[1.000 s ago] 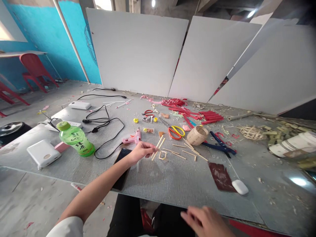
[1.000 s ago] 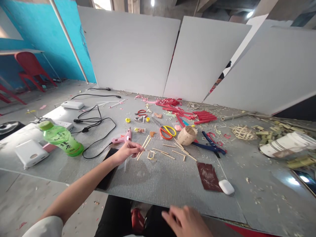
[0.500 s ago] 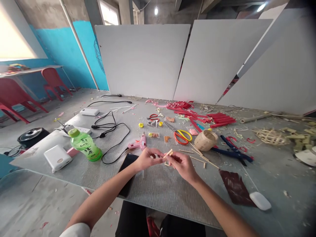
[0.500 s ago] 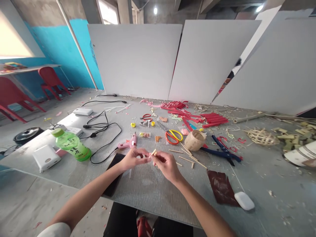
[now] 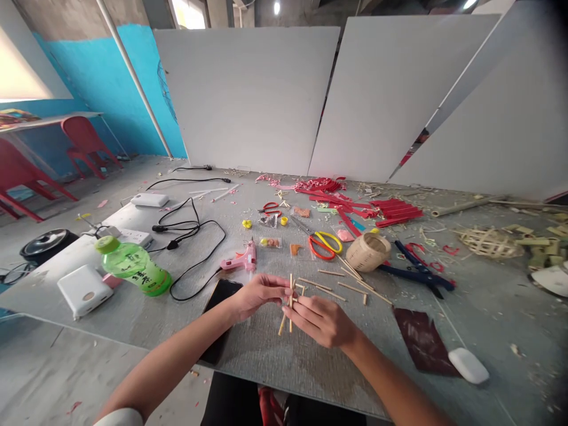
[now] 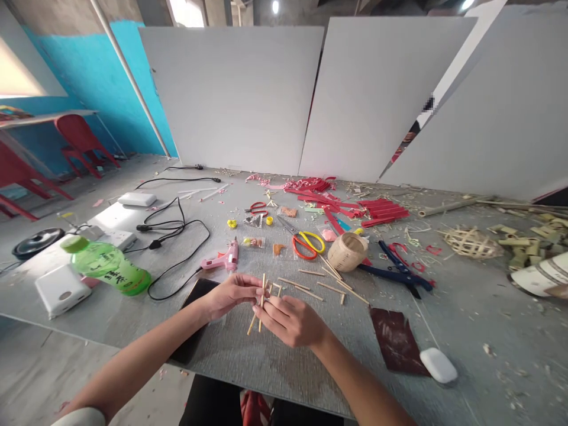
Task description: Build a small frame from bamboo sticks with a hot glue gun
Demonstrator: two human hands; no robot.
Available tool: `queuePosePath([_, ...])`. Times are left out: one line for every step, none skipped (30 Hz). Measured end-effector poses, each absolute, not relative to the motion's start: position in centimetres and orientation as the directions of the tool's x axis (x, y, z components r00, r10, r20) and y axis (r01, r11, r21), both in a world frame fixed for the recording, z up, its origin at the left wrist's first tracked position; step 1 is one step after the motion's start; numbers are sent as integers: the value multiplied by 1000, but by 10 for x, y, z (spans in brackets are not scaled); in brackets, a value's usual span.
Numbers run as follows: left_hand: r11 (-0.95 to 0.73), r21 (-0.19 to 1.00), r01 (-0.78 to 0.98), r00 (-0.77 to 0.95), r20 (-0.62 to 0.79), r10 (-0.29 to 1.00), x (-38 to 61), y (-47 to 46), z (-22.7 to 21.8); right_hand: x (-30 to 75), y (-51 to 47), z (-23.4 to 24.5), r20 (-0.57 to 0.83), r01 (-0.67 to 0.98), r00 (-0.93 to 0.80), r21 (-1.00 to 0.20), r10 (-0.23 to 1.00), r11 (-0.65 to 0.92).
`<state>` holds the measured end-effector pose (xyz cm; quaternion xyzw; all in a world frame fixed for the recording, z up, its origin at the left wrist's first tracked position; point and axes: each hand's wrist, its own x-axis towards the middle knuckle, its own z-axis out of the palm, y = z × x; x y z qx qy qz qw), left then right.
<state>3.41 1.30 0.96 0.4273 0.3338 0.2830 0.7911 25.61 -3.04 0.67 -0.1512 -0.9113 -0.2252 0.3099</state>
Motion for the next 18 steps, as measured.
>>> queuePosePath([483, 859, -171, 608, -294, 737, 34, 13, 10, 256, -31, 6, 639, 418, -754, 288, 153, 862])
queuePosePath([484, 856, -180, 598, -295, 745, 33, 14, 11, 255, -32, 5, 646, 424, -742, 248, 178, 871])
queuePosePath([474, 860, -188, 586, -289, 757, 32, 14, 12, 254, -32, 4, 652, 431, -729, 197, 211, 881])
queuePosePath([455, 869, -195, 571, -277, 773, 32, 15, 12, 253, -33, 3, 657, 435, -711, 132, 250, 891])
queuePosePath([428, 881, -202, 552, -258, 793, 31, 16, 11, 252, -34, 1, 668, 436, -683, 49, 295, 899])
queuePosePath([392, 897, -206, 531, -234, 814, 31, 17, 10, 251, -35, 0, 684, 434, -640, -56, 351, 899])
queuePosePath([354, 912, -207, 511, -208, 834, 31, 19, 8, 250, -35, -1, 695, 430, -581, -181, 424, 885])
queuePosePath([319, 925, -206, 492, -184, 851, 30, 21, 6, 249, -35, -2, 690, 424, -507, -322, 517, 846])
queuePosePath([292, 935, -203, 480, -165, 861, 30, 23, 4, 248, -36, -2, 652, 416, -426, -475, 627, 776])
queuePosePath([275, 941, -199, 475, -153, 866, 30, 24, 2, 247, -35, -3, 575, 403, -347, -622, 741, 671])
queuePosePath([267, 944, -194, 476, -147, 867, 31, 25, 0, 246, -35, -3, 465, 386, -284, -745, 838, 544])
queuePosePath([267, 945, -189, 482, -147, 864, 31, 26, -2, 244, -34, -2, 346, 365, -245, -832, 906, 417])
queuePosePath([269, 945, -185, 488, -149, 860, 31, 26, -2, 243, -33, -2, 238, 342, -223, -889, 945, 304])
queuePosePath([269, 946, -179, 496, -149, 856, 32, 26, -3, 241, -32, -1, 150, 316, -216, -924, 965, 214])
queuePosePath([267, 948, -174, 502, -148, 852, 32, 26, -2, 240, -31, -1, 88, 291, -220, -945, 972, 152])
queuePosePath([266, 949, -168, 506, -148, 849, 32, 25, -2, 238, -31, 0, 47, 266, -228, -958, 973, 108])
queuePosePath([264, 951, -162, 510, -148, 847, 32, 25, -1, 237, -30, 0, 16, 240, -242, -968, 970, 76])
queuePosePath([262, 952, -158, 511, -148, 847, 32, 25, -1, 236, -30, 0, -6, 214, -259, -975, 966, 52])
